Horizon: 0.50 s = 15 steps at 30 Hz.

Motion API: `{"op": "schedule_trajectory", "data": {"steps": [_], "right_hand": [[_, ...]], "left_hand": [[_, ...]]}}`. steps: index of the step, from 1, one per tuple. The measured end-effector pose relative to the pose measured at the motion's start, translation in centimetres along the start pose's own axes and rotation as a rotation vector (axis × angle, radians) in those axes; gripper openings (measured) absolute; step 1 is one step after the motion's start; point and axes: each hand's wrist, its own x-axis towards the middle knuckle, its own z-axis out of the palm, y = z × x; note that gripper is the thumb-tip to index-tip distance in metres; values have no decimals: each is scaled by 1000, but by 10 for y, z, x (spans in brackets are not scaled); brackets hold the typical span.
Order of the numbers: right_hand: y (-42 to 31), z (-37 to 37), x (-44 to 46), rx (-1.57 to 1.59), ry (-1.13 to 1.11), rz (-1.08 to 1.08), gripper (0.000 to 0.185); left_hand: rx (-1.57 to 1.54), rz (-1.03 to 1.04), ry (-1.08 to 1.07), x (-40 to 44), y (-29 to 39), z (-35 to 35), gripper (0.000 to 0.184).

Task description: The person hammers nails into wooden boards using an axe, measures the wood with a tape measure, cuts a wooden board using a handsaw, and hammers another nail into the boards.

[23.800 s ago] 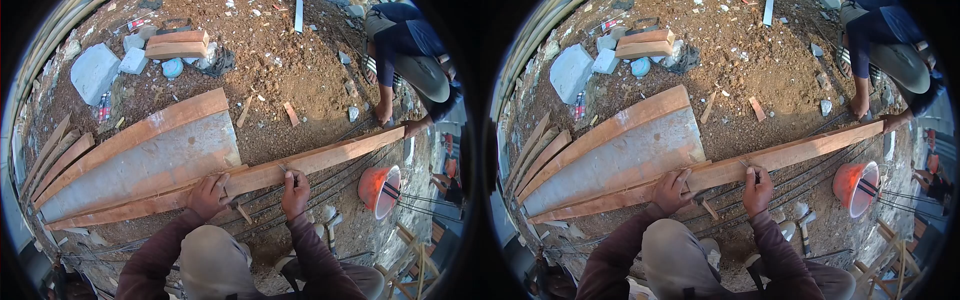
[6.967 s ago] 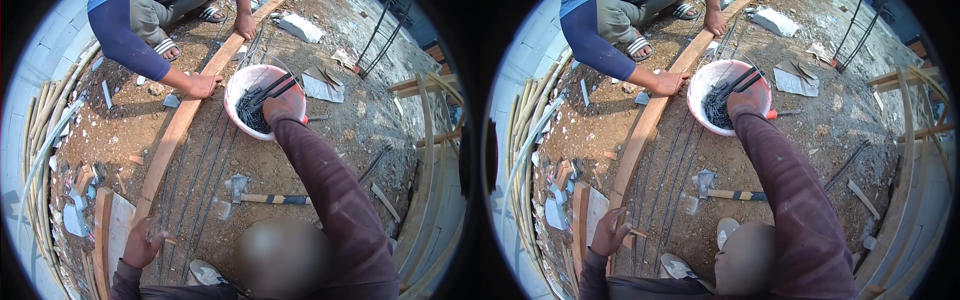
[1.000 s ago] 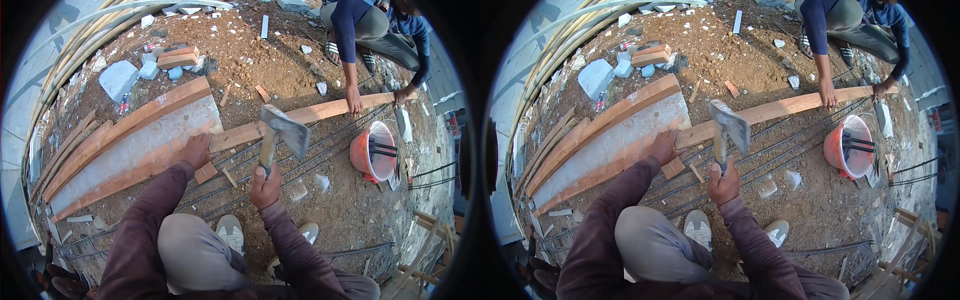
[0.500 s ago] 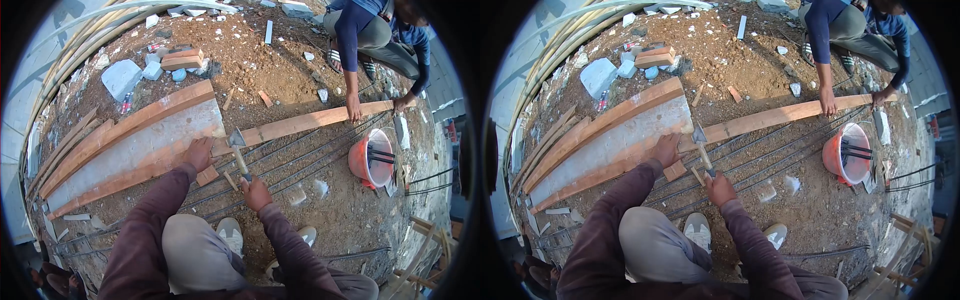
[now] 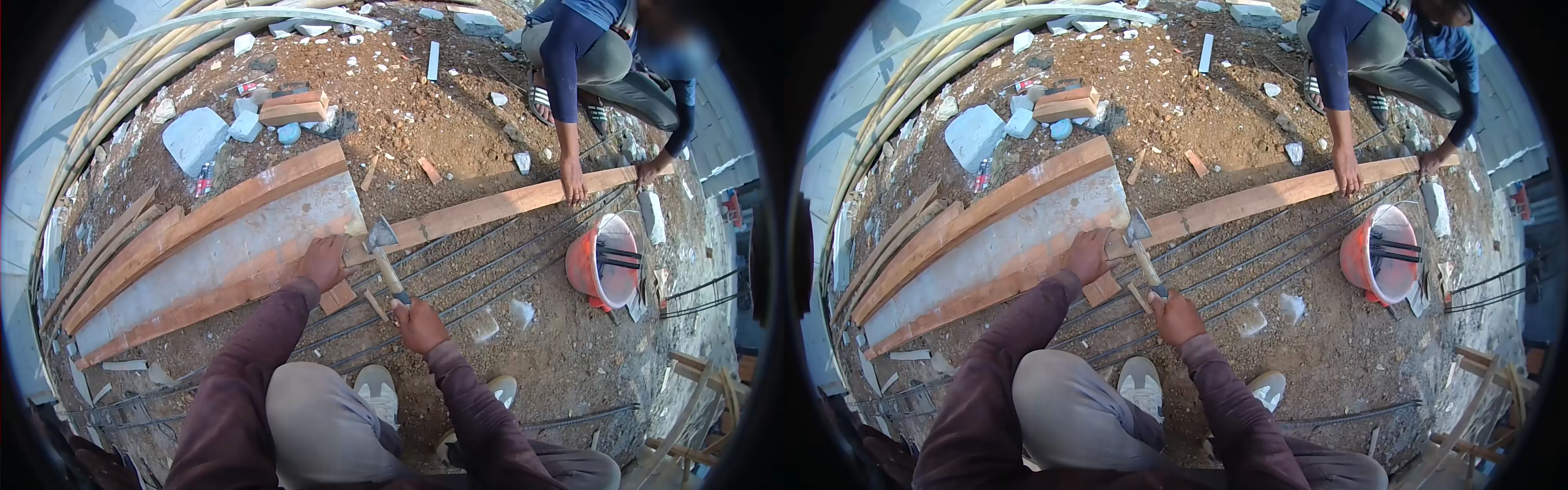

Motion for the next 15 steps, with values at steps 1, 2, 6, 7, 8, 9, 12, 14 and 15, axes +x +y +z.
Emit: {"op": "schedule_trajectory", "data": {"steps": [1, 2, 6, 7, 8, 9, 12, 14, 15], "right_hand": [[-17, -22, 5, 43, 98, -72, 47], [-46, -52, -8, 96, 178, -105, 47], [-139, -145, -25, 846, 673, -481, 48], [-136, -137, -22, 926, 715, -609, 49], [-125, -119, -16, 1003, 755, -743, 50], [-89, -83, -12, 789, 663, -608, 50], [17, 8, -5, 29, 195, -58, 47], [4, -8, 15, 85, 146, -70, 44], [-39, -44, 0, 143, 201, -100, 44]], "left_hand": [[-5, -26, -5, -6, -1, 5, 75], [-24, -80, -81, -6, 3, -2, 76], [-44, -53, -48, -9, 3, -3, 79], [-50, -52, -41, -9, 4, -3, 79], [-56, -51, -30, -8, 5, -4, 79], [-53, -61, -40, -7, 4, -5, 81], [-43, -81, -61, -4, 7, -5, 86], [-13, -106, -66, -6, 3, -1, 88], [-27, -118, -93, -18, 9, -2, 87]]}}
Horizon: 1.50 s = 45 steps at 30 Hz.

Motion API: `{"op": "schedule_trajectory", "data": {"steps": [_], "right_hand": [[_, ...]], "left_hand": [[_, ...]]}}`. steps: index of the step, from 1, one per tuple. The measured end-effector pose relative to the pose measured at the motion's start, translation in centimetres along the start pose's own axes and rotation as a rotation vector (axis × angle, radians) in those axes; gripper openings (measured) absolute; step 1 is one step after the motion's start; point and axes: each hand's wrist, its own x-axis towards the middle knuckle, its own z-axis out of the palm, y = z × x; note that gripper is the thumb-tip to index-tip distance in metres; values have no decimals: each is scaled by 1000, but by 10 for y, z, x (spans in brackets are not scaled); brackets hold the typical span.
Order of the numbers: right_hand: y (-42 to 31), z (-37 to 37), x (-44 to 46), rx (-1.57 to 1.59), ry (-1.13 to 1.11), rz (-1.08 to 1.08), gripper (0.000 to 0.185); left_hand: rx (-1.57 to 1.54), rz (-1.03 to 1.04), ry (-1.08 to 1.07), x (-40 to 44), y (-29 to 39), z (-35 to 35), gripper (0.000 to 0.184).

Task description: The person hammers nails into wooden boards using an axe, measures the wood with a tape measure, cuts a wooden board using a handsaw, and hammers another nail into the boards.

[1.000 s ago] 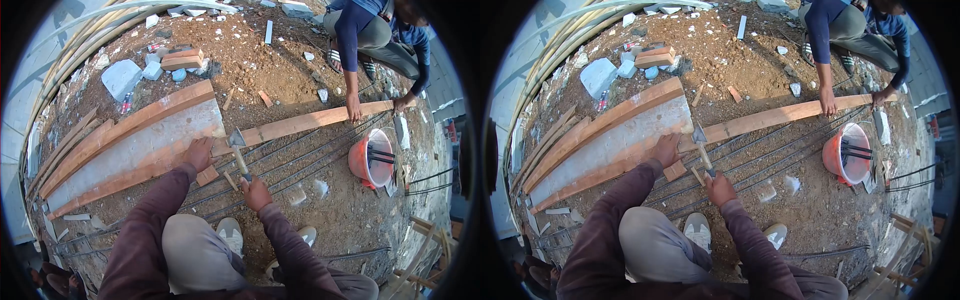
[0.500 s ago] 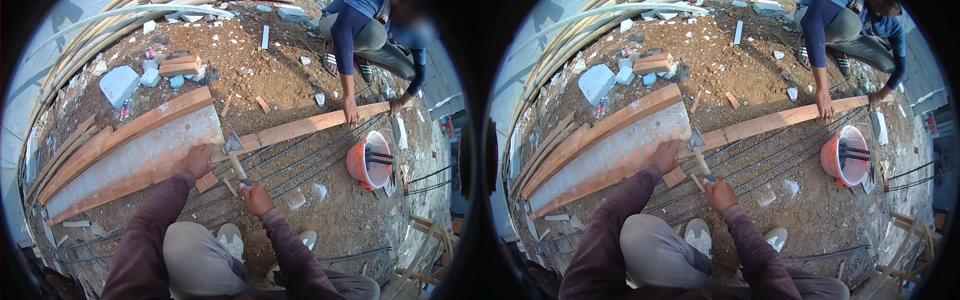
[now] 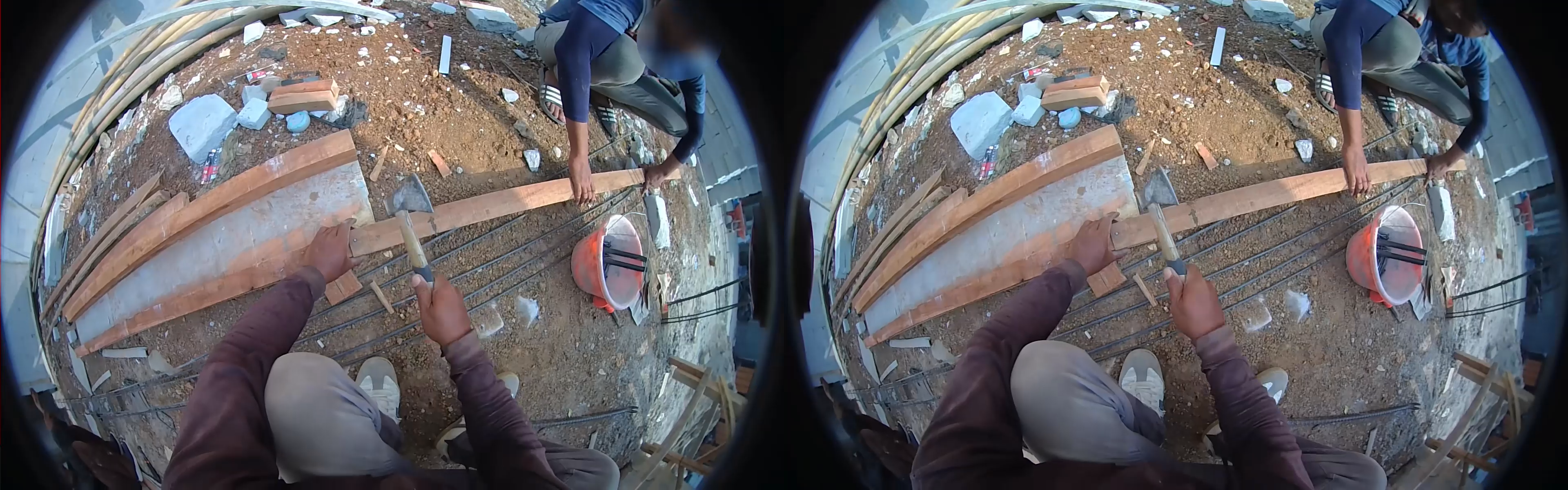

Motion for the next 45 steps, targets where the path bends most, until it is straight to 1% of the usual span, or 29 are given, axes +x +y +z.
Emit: {"op": "schedule_trajectory", "data": {"steps": [1, 3, 6, 7, 8, 9, 11, 12, 13, 14, 16, 18, 20, 21, 22, 23, 24, 25, 26, 28, 30, 32, 33, 34, 36, 37, 40, 43, 45], "right_hand": [[-39, -28, 0, 48, 69, -36, 43], [-77, -56, 3, 379, 327, -203, 47], [-84, -29, 3, 854, 569, -578, 49], [-27, 3, -6, 557, 381, -326, 49], [29, 35, -15, 191, 150, -154, 50], [64, 48, -16, -378, -157, 130, 50], [39, 30, 2, -265, -130, 98, 48], [20, 18, -9, -212, -151, 108, 47], [-6, 4, -8, -156, -71, 73, 45], [-23, -6, -9, 20, 44, -7, 45], [-45, -13, -10, 380, 267, -172, 43], [-9, 11, -23, 240, 149, -84, 43], [38, 39, -21, -332, -96, 135, 42], [64, 51, -20, -322, -146, 159, 41], [37, 43, 0, -234, -85, 80, 41], [15, 34, -13, -146, -75, 52, 42], [-16, 12, -9, -74, -29, 3, 43], [-42, -6, -6, 33, 44, -77, 42], [-66, -20, -5, 146, 107, -153, 41], [-78, -19, -6, 443, 209, -335, 40], [-84, -4, -5, 800, 306, -564, 39], [-12, 47, -16, 212, 45, -269, 46], [19, 61, -15, -315, -166, 30, 49], [14, 57, -9, -320, -226, 62, 48], [0, 57, -7, -318, -375, 143, 47], [-24, 43, -9, -256, -306, 80, 44], [-70, 18, -11, 101, 3, -117, 48], [-2, 55, -17, 29, 55, -162, 46], [4, 55, -8, -235, -188, 15, 45]], "left_hand": [[-15, -3, -14, 2, 6, -9, 86], [-20, 4, 0, 12, 9, -14, 86], [-12, 13, 6, 12, 3, -13, 89], [-24, 16, 13, 14, 3, -15, 90], [-40, 16, 15, 11, 6, -14, 91], [-28, 8, 8, 6, 10, -11, 92], [26, -10, 30, 11, 6, -12, 94], [10, -8, 38, 9, 3, -12, 96], [-17, 4, 20, 4, 5, -9, 97], [-34, 19, 38, 10, 5, -13, 98], [-16, -33, -16, 9, 6, -15, 100], [-12, -32, -29, 11, 2, -10, 101], [-42, -37, -31, 12, 8, -20, 101], [-55, -41, -40, 10, 10, -23, 101], [-35, -17, 5, 23, 2, -31, 101], [-42, -20, -10, 6, 1, -20, 101], [-49, 0, 12, 9, 3, -14, 101], [-154, 0, -81, 12, -4, -13, 115], [-82, 23, 2, 8, -6, -16, 121], [64, 63, 146, -11, -5, -24, 134], [120, -54, 113, -26, -18, -33, 143], [169, -161, 47, -48, -26, -36, 147], [198, -206, 16, -56, -28, -38, 147], [233, -254, -10, -63, -28, -39, 147], [265, -252, -14, -79, -37, -33, 145], [249, -248, -38, -88, -36, -27, 145], [218, -254, -51, -85, -38, -23, 143], [204, -265, -82, -91, -33, -22, 143], [172, -277, -102, -83, -34, -32, 141]]}}
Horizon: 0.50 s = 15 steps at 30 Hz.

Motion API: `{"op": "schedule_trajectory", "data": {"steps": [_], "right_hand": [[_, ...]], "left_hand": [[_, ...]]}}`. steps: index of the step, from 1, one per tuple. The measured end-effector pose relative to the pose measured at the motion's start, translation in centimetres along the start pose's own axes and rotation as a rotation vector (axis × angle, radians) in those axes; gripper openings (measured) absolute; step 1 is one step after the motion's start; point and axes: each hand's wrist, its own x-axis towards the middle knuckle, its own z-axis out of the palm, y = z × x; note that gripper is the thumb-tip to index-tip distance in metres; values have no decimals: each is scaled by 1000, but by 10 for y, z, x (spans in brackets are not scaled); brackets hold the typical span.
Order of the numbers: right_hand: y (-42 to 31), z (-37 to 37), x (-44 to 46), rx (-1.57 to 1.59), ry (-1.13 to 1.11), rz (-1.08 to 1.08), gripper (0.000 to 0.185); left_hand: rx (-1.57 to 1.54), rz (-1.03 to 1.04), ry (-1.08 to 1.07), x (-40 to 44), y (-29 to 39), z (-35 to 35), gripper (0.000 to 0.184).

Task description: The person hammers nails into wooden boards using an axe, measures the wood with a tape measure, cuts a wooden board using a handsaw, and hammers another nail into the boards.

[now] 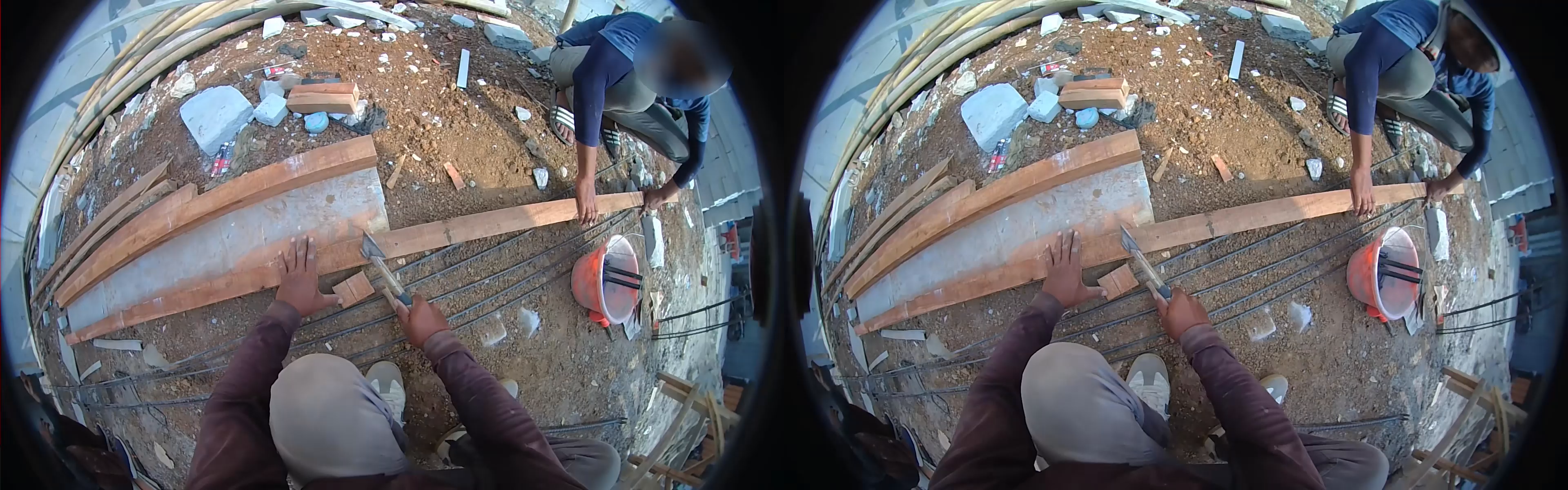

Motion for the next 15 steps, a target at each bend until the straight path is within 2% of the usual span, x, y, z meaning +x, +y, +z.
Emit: {"op": "schedule_trajectory", "data": {"steps": [1, 2, 5, 8, 11, 13, 15], "right_hand": [[-1, -1, 5, -118, -133, 97, 44], [1, -2, 5, -39, -133, 138, 47], [-20, -26, -13, 182, 65, 88, 53], [33, 2, 3, -181, -154, 190, 52], [36, -43, 14, -108, -280, 86, 52], [45, -91, 8, -261, -307, 18, 52], [69, -145, -5, -474, -393, -65, 49]], "left_hand": [[-3, 9, 20, 10, 0, -2, 141], [-11, 1, 17, 6, -1, 2, 142], [-3, -5, 25, 0, -3, 7, 143], [7, 25, 53, 4, -1, 14, 144], [5, -3, 16, -2, -5, 14, 140], [3, 1, 39, 2, -6, 14, 135], [-65, -41, 198, -6, 5, 12, 118]]}}
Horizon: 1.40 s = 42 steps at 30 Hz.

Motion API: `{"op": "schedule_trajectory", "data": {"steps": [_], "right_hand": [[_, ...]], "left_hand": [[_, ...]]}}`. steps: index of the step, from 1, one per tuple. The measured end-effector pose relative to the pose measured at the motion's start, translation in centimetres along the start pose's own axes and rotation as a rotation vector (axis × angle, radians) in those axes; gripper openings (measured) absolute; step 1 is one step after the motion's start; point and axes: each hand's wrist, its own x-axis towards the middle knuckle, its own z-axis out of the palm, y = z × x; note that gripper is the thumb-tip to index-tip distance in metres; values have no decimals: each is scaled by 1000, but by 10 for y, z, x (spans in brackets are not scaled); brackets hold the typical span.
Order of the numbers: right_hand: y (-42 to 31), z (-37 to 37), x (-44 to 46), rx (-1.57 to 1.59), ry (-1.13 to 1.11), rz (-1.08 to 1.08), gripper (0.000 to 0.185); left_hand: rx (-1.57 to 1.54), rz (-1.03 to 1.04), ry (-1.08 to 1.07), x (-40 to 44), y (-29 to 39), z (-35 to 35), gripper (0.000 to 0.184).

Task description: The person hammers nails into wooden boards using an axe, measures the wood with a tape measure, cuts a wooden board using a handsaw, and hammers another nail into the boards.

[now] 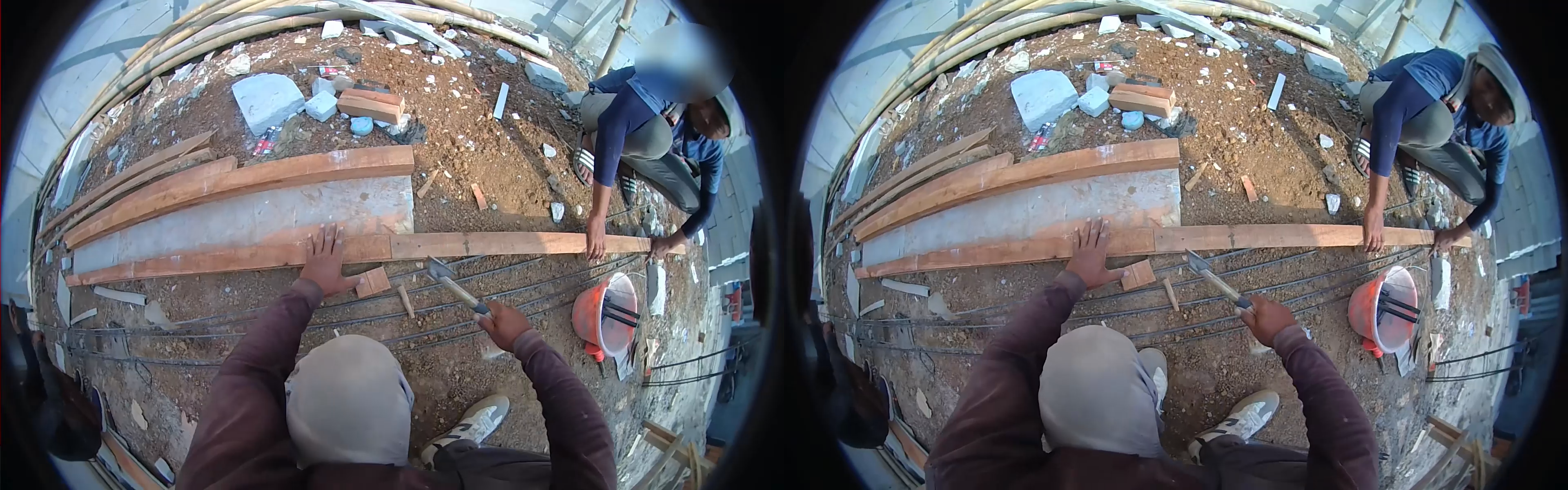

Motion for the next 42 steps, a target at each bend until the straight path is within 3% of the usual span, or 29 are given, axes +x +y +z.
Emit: {"op": "schedule_trajectory", "data": {"steps": [4, 7, 8, 10, 12, 14, 17, 18, 19, 22, 23, 27, 28, 29, 30, 32, 33, 35, 37, 39, 42], "right_hand": [[90, -6, -76, -299, -88, 88, 50], [162, 18, -140, -455, 12, 183, 57], [174, 20, -146, -498, -99, 316, 57], [198, 14, -144, -288, -240, 559, 47], [229, 14, -134, -196, -228, 477, 37], [252, -8, -155, 321, -105, 459, 37], [298, -13, -189, 235, -71, 601, 38], [313, -3, -201, 79, -63, 686, 38], [328, 9, -214, -79, -63, 760, 39], [335, 17, -234, 8, -114, 966, 43], [386, 68, -228, 0, -136, 868, 43], [371, 99, -194, 328, 422, 752, 67], [382, 109, -182, 165, 646, 523, 69], [388, 111, -173, 150, 714, 537, 67], [374, 95, -164, 336, 634, 689, 66], [381, 85, -158, 217, 565, 520, 41], [431, 119, -149, 414, 653, 394, 41], [463, 130, -148, 74, 716, 373, 39], [523, 171, -131, 234, 838, 313, 40], [521, 170, -120, 439, 820, 261, 40], [449, 118, -131, -37, 644, 659, 39]], "left_hand": [[-261, 123, 285, -45, 33, 0, 82], [-371, 164, 144, -98, 77, 21, 68], [-427, 285, 84, -107, 83, 25, 66], [-498, 350, 42, -136, 90, 58, 58], [-431, 387, -41, -155, 103, 62, 51], [-533, 505, -131, -155, 118, 63, 46], [-581, 609, -215, -139, 128, 59, 39], [-579, 623, -235, -135, 129, 59, 37], [-584, 587, -247, -130, 129, 61, 35], [-463, 468, -250, -117, 124, 54, 36], [-462, 466, -291, -112, 127, 46, 37], [-325, 255, -213, -111, 135, 35, 40], [-273, 179, -212, -114, 138, 35, 40], [-254, 153, -198, -119, 135, 42, 44], [-231, 115, -190, -124, 140, 43, 44], [-223, 82, -189, -130, 137, 41, 45], [-245, 86, -194, -132, 135, 43, 45], [-277, 67, -210, -145, 128, 36, 45], [-298, 47, -238, -151, 121, 26, 43], [-287, 17, -187, -157, 112, 10, 41], [-307, 0, -140, -157, 102, -6, 36]]}}
